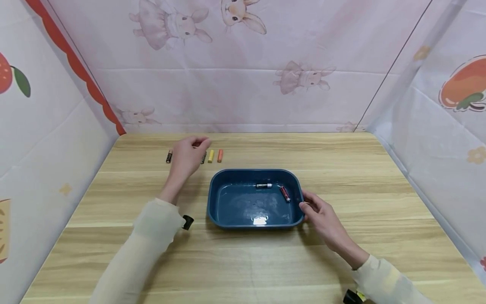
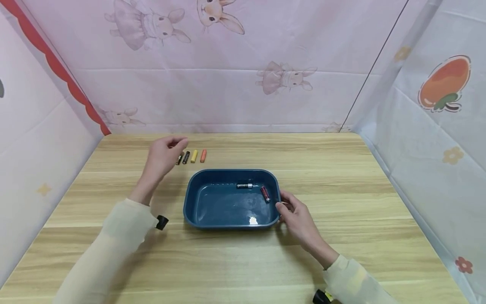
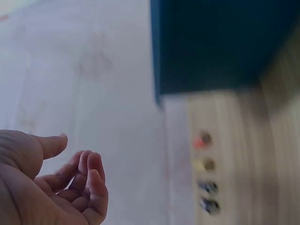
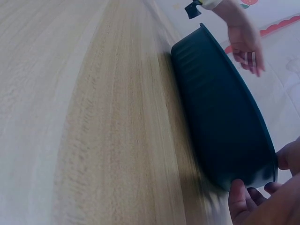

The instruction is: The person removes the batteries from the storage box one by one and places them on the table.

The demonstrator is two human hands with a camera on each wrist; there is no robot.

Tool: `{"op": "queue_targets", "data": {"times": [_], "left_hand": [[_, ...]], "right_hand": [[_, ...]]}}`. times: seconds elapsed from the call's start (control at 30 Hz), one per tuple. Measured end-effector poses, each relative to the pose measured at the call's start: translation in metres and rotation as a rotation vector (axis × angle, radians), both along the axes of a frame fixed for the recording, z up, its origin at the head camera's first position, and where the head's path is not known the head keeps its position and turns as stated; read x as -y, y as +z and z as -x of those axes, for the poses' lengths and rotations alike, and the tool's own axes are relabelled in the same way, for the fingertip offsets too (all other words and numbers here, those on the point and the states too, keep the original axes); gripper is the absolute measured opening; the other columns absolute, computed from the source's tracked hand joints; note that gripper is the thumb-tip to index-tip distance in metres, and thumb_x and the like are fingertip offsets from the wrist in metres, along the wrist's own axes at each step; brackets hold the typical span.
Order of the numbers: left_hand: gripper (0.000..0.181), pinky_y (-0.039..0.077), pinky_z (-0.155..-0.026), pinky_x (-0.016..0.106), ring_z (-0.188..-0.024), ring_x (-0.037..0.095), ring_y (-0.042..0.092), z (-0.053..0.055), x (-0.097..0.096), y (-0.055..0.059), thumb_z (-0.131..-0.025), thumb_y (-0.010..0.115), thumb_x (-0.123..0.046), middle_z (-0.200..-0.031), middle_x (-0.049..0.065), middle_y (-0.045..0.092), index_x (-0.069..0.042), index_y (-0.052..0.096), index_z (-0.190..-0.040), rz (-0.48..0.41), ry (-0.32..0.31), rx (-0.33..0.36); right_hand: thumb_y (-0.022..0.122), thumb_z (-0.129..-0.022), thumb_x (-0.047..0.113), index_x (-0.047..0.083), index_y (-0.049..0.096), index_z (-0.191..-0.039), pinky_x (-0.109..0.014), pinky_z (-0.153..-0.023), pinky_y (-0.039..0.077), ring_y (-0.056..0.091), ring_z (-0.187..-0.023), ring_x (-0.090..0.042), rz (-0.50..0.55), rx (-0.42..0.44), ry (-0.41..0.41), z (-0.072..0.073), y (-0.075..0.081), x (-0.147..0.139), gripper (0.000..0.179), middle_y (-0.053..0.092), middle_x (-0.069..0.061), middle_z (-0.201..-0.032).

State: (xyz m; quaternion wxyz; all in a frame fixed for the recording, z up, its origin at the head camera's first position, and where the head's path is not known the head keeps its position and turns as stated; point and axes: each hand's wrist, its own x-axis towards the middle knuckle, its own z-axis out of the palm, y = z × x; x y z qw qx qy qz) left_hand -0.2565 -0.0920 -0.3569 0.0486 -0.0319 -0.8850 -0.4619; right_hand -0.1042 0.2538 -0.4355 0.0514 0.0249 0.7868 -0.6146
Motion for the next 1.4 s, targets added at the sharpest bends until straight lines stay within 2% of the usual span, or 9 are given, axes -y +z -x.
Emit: {"op": "queue_targets", "data": {"times": [0.1, 0.2, 0.37, 0.67, 0.77, 1.03, 1.13, 1.3, 1.4], "left_hand": [[0.037, 0.051, -0.076, 0.036, -0.093, 0.023, 0.061, -0.014, -0.019, 0.008, -0.105, 0.062, -0.037, -0.111, 0.008, 0.07, -0.011, 0.07, -0.131, -0.052, -0.118, -0.001], [0.034, 0.053, -0.081, 0.037, -0.099, 0.021, 0.061, -0.026, -0.038, 0.01, -0.105, 0.062, -0.035, -0.117, 0.005, 0.07, -0.015, 0.07, -0.132, -0.079, -0.244, 0.023], [0.032, 0.055, -0.09, 0.038, -0.107, 0.019, 0.065, -0.036, -0.069, -0.004, -0.105, 0.063, -0.031, -0.122, 0.003, 0.071, -0.014, 0.071, -0.13, -0.04, -0.373, 0.039], [0.035, 0.054, -0.089, 0.037, -0.104, 0.019, 0.062, -0.042, -0.102, -0.043, -0.105, 0.064, -0.028, -0.131, 0.006, 0.068, -0.012, 0.068, -0.136, 0.181, -0.459, 0.162], [0.037, 0.052, -0.093, 0.039, -0.105, 0.02, 0.061, -0.042, -0.107, -0.052, -0.105, 0.064, -0.028, -0.135, 0.008, 0.066, -0.011, 0.068, -0.137, 0.267, -0.48, 0.161], [0.036, 0.045, -0.108, 0.046, -0.125, 0.028, 0.057, -0.041, -0.112, -0.068, -0.103, 0.067, -0.02, -0.14, 0.011, 0.063, -0.007, 0.067, -0.136, 0.346, -0.468, 0.174], [0.032, 0.048, -0.105, 0.045, -0.118, 0.025, 0.06, -0.041, -0.114, -0.071, -0.102, 0.068, -0.017, -0.132, 0.011, 0.067, -0.005, 0.07, -0.132, 0.378, -0.459, 0.161], [0.022, 0.055, -0.09, 0.039, -0.093, 0.019, 0.062, -0.042, -0.116, -0.075, -0.099, 0.071, -0.012, -0.111, 0.006, 0.073, -0.006, 0.076, -0.12, 0.401, -0.419, 0.137], [0.019, 0.055, -0.087, 0.037, -0.088, 0.017, 0.062, -0.043, -0.116, -0.076, -0.099, 0.071, -0.01, -0.106, 0.005, 0.073, -0.006, 0.077, -0.116, 0.411, -0.407, 0.134]], "right_hand": [[0.052, -0.11, 0.014, -0.005, 0.039, -0.154, -0.023, -0.082, 0.054, 0.057, -0.116, -0.028, 0.002, 0.0, 0.002, 0.0, 0.0, 0.0, 0.05, 0.051, -0.025, -0.148], [0.051, -0.11, 0.014, -0.005, 0.038, -0.155, -0.023, -0.082, 0.054, 0.057, -0.116, -0.029, -0.001, 0.003, 0.004, 0.0, 0.0, 0.0, 0.05, 0.05, -0.024, -0.149], [0.051, -0.11, 0.014, -0.005, 0.039, -0.154, -0.023, -0.082, 0.054, 0.056, -0.116, -0.029, 0.002, 0.007, 0.001, -0.001, 0.0, 0.0, 0.05, 0.05, -0.024, -0.149], [0.052, -0.11, 0.014, -0.005, 0.038, -0.154, -0.023, -0.082, 0.054, 0.057, -0.116, -0.028, 0.003, 0.01, 0.01, -0.001, 0.001, 0.0, 0.05, 0.05, -0.025, -0.148], [0.051, -0.11, 0.014, -0.005, 0.038, -0.154, -0.023, -0.083, 0.054, 0.057, -0.116, -0.028, 0.003, 0.005, 0.008, -0.001, 0.001, 0.0, 0.05, 0.051, -0.025, -0.148], [0.051, -0.11, 0.013, -0.005, 0.039, -0.154, -0.022, -0.083, 0.054, 0.057, -0.117, -0.029, 0.005, 0.009, 0.008, -0.001, 0.003, 0.002, 0.049, 0.051, -0.025, -0.148], [0.05, -0.11, 0.013, -0.005, 0.039, -0.154, -0.022, -0.083, 0.054, 0.057, -0.116, -0.03, 0.009, 0.007, 0.008, -0.001, 0.003, 0.002, 0.049, 0.051, -0.025, -0.148], [0.05, -0.11, 0.013, -0.005, 0.039, -0.154, -0.021, -0.083, 0.054, 0.057, -0.116, -0.031, 0.009, 0.007, 0.006, 0.0, 0.001, 0.001, 0.049, 0.051, -0.025, -0.148], [0.05, -0.11, 0.013, -0.006, 0.038, -0.154, -0.022, -0.083, 0.054, 0.057, -0.116, -0.03, 0.004, 0.003, 0.007, -0.001, 0.001, 0.001, 0.049, 0.051, -0.025, -0.148]]}}
